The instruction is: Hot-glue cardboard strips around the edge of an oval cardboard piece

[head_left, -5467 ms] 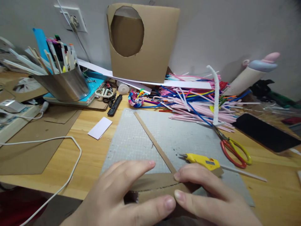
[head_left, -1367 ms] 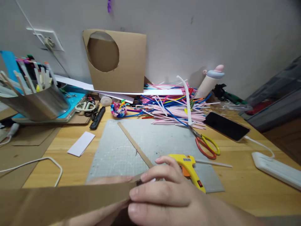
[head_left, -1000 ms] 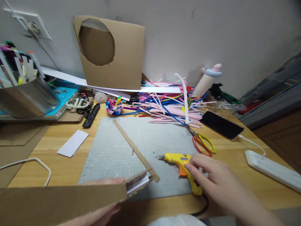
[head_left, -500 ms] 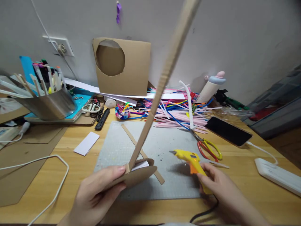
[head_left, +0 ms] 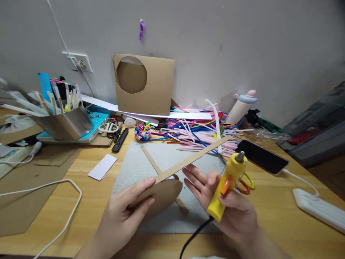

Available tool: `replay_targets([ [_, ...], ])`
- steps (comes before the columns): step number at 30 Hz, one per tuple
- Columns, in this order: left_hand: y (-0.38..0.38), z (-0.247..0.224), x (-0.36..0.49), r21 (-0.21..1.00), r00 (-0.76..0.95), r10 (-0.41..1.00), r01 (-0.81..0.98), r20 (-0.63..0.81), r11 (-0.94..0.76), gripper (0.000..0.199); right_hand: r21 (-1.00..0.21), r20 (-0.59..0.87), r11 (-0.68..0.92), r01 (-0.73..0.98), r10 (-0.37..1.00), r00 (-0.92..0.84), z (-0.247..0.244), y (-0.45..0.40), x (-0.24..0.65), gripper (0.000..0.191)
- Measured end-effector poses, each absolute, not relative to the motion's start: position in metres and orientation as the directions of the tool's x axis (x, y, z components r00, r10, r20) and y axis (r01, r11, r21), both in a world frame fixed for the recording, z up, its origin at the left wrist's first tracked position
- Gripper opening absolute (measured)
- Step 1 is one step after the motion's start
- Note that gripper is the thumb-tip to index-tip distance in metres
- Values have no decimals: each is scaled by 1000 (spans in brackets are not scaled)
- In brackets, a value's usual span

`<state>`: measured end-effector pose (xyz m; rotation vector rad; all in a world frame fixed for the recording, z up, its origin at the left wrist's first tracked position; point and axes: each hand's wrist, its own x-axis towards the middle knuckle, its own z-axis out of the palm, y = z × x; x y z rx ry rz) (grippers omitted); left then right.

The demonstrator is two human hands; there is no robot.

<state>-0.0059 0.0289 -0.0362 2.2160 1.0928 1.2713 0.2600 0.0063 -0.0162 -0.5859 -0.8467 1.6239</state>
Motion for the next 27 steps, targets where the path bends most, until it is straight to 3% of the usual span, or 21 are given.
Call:
replay_targets([
  [3, 30, -33, -6, 618, 338, 758, 440, 558, -652, 43, -782, 167, -57, -621, 940, -296, -2, 13, 249, 19],
  [11, 30, -22, -8, 579, 397, 723, 433, 565, -691, 44, -892, 210, 30, -450, 911, -355, 15, 18, 240, 24],
  [18, 28, 5, 2, 644, 326, 765, 415, 555, -643, 4, -902, 166, -30, -431, 897, -409, 19, 16, 233, 28],
  [23, 34, 14, 10, 646, 263, 796, 473, 545, -599, 19, -891, 126, -77, -447, 905, -405, 20, 14, 226, 27],
  [27, 37, 19, 14, 625, 298, 780, 473, 550, -621, 13, -883, 139, -65, -464, 909, -393, 18, 15, 225, 28],
])
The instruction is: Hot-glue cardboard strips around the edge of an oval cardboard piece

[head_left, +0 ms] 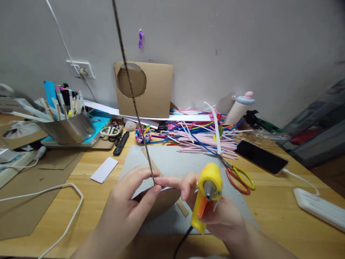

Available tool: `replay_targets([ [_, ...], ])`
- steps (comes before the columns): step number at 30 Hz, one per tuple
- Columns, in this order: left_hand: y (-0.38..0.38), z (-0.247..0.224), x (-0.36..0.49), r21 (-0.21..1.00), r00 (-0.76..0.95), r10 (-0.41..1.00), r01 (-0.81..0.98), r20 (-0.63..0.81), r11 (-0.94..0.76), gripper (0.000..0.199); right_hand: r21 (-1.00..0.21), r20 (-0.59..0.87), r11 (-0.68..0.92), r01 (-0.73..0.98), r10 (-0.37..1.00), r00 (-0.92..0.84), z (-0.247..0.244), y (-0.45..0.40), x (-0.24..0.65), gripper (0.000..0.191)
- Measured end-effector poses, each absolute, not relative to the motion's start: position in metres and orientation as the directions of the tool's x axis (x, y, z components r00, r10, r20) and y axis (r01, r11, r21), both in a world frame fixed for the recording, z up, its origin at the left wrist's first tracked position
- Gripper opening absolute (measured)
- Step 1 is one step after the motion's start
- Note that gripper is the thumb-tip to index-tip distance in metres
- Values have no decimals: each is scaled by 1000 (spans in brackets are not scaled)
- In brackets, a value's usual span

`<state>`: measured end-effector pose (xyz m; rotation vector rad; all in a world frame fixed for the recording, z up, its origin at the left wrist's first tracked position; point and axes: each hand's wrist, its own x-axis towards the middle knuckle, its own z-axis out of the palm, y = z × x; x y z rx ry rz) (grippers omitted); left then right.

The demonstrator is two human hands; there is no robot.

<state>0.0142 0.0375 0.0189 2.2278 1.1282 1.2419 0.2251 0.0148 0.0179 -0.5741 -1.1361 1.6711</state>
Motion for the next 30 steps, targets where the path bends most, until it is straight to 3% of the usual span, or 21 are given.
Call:
replay_targets([
  [7, 27, 12, 3, 624, 248, 796, 509, 553, -593, 16, -846, 174, 6, -532, 949, -265, 5, 11, 234, 19],
  [9, 20, 7, -4, 638, 226, 817, 529, 530, -560, 16, -847, 124, -11, -532, 968, -217, 3, 8, 237, 17],
  [13, 8, -1, -13, 654, 173, 819, 524, 547, -546, 20, -907, -79, -176, -383, 964, -255, 2, 3, 249, 25],
  [16, 6, -3, -12, 632, 166, 794, 522, 584, -574, 25, -913, -131, -242, -328, 936, -326, 4, 3, 260, 35],
  [23, 19, 2, -1, 665, 194, 758, 380, 622, -643, 22, -960, -242, -271, -69, 930, -276, 12, 6, 271, 50],
  [30, 22, -1, -2, 702, 189, 768, 319, 611, -637, 23, -928, -362, -315, 200, 890, -277, 28, 11, 275, 68],
])
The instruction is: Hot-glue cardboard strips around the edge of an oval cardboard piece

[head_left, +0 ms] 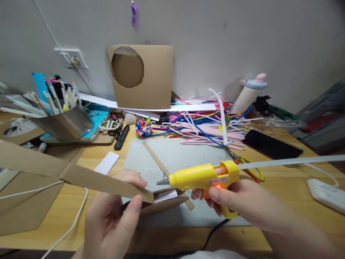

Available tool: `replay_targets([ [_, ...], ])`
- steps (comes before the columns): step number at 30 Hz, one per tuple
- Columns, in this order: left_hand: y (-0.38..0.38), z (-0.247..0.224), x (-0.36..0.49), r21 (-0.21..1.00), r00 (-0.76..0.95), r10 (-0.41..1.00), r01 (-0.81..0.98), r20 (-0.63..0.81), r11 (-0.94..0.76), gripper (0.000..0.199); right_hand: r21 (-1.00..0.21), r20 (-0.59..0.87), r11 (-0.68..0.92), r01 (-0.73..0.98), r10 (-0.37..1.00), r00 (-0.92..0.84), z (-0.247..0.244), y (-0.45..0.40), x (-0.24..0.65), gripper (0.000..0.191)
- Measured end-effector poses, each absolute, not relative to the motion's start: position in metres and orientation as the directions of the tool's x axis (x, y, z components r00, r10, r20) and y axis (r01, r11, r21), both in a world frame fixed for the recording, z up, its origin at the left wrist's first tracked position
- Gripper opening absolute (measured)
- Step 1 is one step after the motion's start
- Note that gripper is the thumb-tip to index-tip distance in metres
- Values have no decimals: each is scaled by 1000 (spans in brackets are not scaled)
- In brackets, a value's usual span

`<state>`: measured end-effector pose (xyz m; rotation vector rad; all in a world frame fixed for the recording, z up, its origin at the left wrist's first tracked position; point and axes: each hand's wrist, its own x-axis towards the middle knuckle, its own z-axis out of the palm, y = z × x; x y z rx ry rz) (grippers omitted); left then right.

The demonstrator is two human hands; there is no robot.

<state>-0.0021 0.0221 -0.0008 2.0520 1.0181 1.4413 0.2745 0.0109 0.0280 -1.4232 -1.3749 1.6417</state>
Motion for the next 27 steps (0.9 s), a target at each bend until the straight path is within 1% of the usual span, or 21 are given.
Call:
replay_targets([
  [3, 19, 1, -1, 685, 204, 752, 316, 627, -657, 24, -934, -313, -244, 261, 911, -270, 32, 10, 275, 66],
  [6, 15, 5, 1, 631, 226, 712, 340, 665, -698, 27, -939, -266, -193, 285, 931, -249, 33, 5, 275, 59],
  [9, 12, 9, 1, 606, 235, 695, 354, 680, -713, 32, -931, -299, -230, 283, 925, -233, 32, -2, 274, 53],
  [13, 9, 11, 3, 617, 219, 709, 366, 671, -697, 28, -935, -326, -272, 225, 911, -253, 35, -6, 267, 39],
  [16, 11, 13, 6, 614, 223, 710, 376, 668, -694, 27, -940, -328, -299, 162, 923, -200, 38, -7, 259, 31],
  [20, 13, 15, 7, 623, 207, 718, 376, 665, -686, 28, -939, -331, -306, 159, 930, -164, 39, -8, 254, 29],
  [27, 13, 18, 8, 624, 211, 725, 388, 656, -678, 26, -908, -316, -262, 326, 941, -124, 39, -7, 257, 34],
])
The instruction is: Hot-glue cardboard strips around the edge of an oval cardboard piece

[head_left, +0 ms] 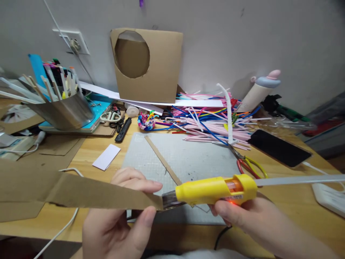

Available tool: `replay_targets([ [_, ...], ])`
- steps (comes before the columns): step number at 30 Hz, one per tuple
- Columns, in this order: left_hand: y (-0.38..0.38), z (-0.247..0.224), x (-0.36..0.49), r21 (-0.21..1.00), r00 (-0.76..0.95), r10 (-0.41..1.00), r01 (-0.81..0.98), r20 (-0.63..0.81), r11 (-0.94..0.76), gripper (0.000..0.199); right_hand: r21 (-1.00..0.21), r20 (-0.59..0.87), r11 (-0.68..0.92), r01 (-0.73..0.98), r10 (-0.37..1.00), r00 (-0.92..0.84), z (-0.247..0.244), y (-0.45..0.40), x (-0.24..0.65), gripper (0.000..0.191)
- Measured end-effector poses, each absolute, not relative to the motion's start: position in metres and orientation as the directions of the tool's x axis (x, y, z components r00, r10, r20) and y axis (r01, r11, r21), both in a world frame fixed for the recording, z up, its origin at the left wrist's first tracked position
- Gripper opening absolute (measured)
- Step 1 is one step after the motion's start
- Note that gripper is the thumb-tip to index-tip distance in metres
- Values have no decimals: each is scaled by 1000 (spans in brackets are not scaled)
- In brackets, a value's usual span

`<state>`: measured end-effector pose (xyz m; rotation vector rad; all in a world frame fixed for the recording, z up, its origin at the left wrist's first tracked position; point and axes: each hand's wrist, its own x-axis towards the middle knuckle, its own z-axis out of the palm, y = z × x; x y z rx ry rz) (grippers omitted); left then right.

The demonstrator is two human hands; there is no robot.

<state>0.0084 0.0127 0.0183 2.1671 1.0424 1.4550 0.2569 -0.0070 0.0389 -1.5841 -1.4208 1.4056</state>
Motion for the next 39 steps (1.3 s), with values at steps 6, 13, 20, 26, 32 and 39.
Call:
replay_targets([
  [6, 13, 20, 10, 618, 206, 722, 398, 660, -678, 25, -869, -345, -268, 417, 931, -122, 39, -7, 260, 43],
  [13, 13, 19, 10, 634, 185, 729, 386, 659, -670, 25, -901, -330, -277, 333, 937, -114, 36, -8, 262, 43],
  [20, 13, 15, 8, 644, 192, 736, 376, 649, -666, 26, -889, -329, -291, 353, 943, -53, 33, -10, 267, 45],
  [26, 11, 13, 6, 659, 187, 746, 365, 640, -657, 27, -882, -318, -278, 380, 947, -47, 29, -12, 272, 49],
  [32, 13, 14, 6, 668, 177, 751, 361, 636, -651, 28, -862, -329, -287, 417, 944, -32, 24, -14, 278, 56],
  [39, 13, 5, 3, 699, 166, 771, 337, 615, -630, 31, -851, -335, -285, 441, 941, -40, 20, -14, 284, 60],
])
